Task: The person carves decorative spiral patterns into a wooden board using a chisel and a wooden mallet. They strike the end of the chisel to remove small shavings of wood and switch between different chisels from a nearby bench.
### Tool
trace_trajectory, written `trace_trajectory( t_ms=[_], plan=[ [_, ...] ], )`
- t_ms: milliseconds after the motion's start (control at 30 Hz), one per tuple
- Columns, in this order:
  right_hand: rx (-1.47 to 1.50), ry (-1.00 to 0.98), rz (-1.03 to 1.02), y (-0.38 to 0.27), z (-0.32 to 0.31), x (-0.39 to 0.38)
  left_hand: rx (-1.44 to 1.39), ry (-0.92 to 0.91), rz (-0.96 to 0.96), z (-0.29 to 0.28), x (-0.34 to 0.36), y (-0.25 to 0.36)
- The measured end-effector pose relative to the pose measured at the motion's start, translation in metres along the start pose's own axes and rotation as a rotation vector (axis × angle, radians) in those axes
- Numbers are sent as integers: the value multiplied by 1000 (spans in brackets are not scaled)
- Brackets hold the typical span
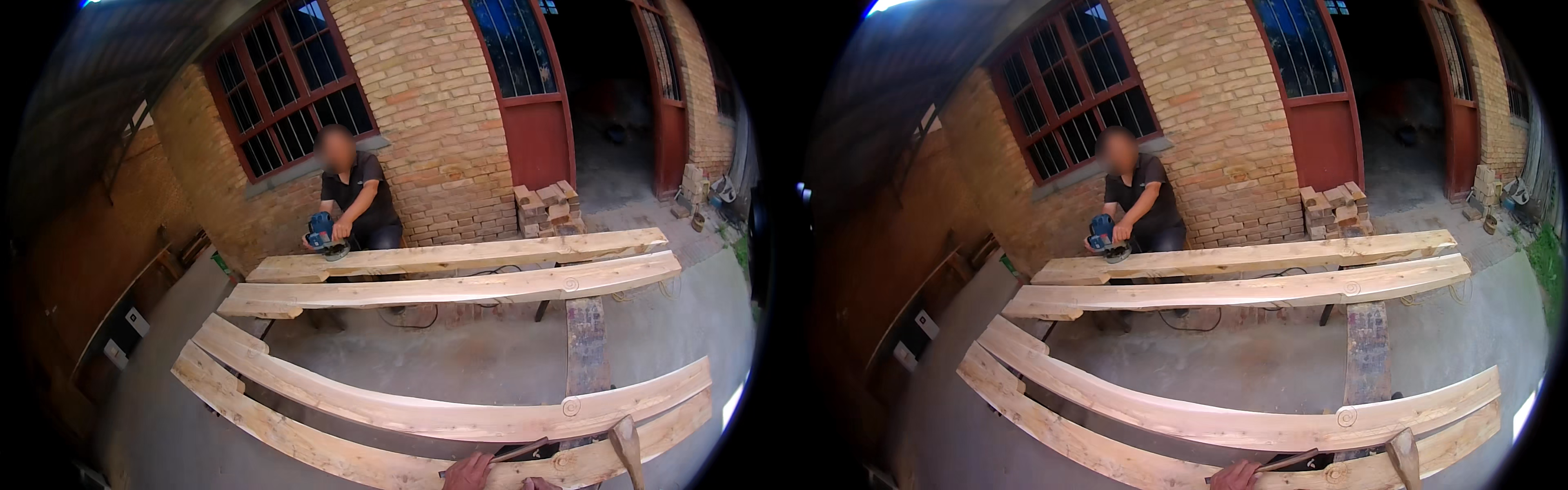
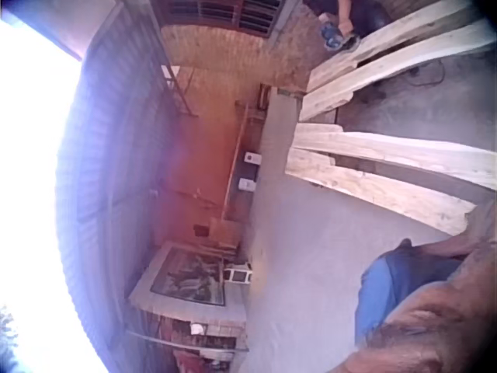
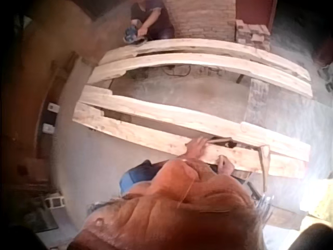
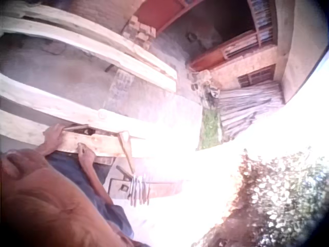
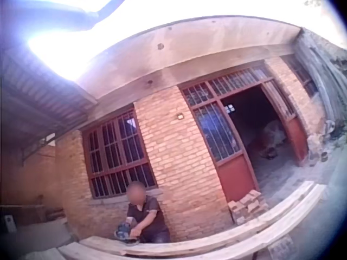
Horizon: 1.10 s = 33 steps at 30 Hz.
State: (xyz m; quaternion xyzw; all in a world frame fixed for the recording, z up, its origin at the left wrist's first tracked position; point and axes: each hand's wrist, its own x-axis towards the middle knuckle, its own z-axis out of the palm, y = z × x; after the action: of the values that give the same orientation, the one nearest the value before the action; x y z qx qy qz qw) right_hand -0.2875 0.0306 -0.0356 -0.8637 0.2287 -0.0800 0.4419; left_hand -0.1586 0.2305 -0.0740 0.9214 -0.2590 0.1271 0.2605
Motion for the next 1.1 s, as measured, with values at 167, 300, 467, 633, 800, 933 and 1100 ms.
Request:
trace_trajectory(
  t_ms=[167, 300, 467, 633, 800, 933, 1100],
  plan=[
    [-7, -26, -270, -40, 4, -4, 2, -149, -31, -11, -14, -30],
    [-175, -159, -414, -15, -10, -30, 2, -236, -45, -18, -5, -18],
    [-351, -412, -112, 20, -76, -69, 13, -192, -6, -2, -25, -23],
    [-525, -236, -149, 23, -82, -58, 17, -144, -2, -7, -20, -14],
    [-578, -373, 134, 42, -52, -61, -27, -127, -12, -30, -15, -18],
    [-513, -176, 23, 63, -50, -64, 5, -77, 59, -26, -2, -16],
    [-396, -96, 73, 70, -44, -49, -72, -232, 80, -78, 45, 4]
  ],
)
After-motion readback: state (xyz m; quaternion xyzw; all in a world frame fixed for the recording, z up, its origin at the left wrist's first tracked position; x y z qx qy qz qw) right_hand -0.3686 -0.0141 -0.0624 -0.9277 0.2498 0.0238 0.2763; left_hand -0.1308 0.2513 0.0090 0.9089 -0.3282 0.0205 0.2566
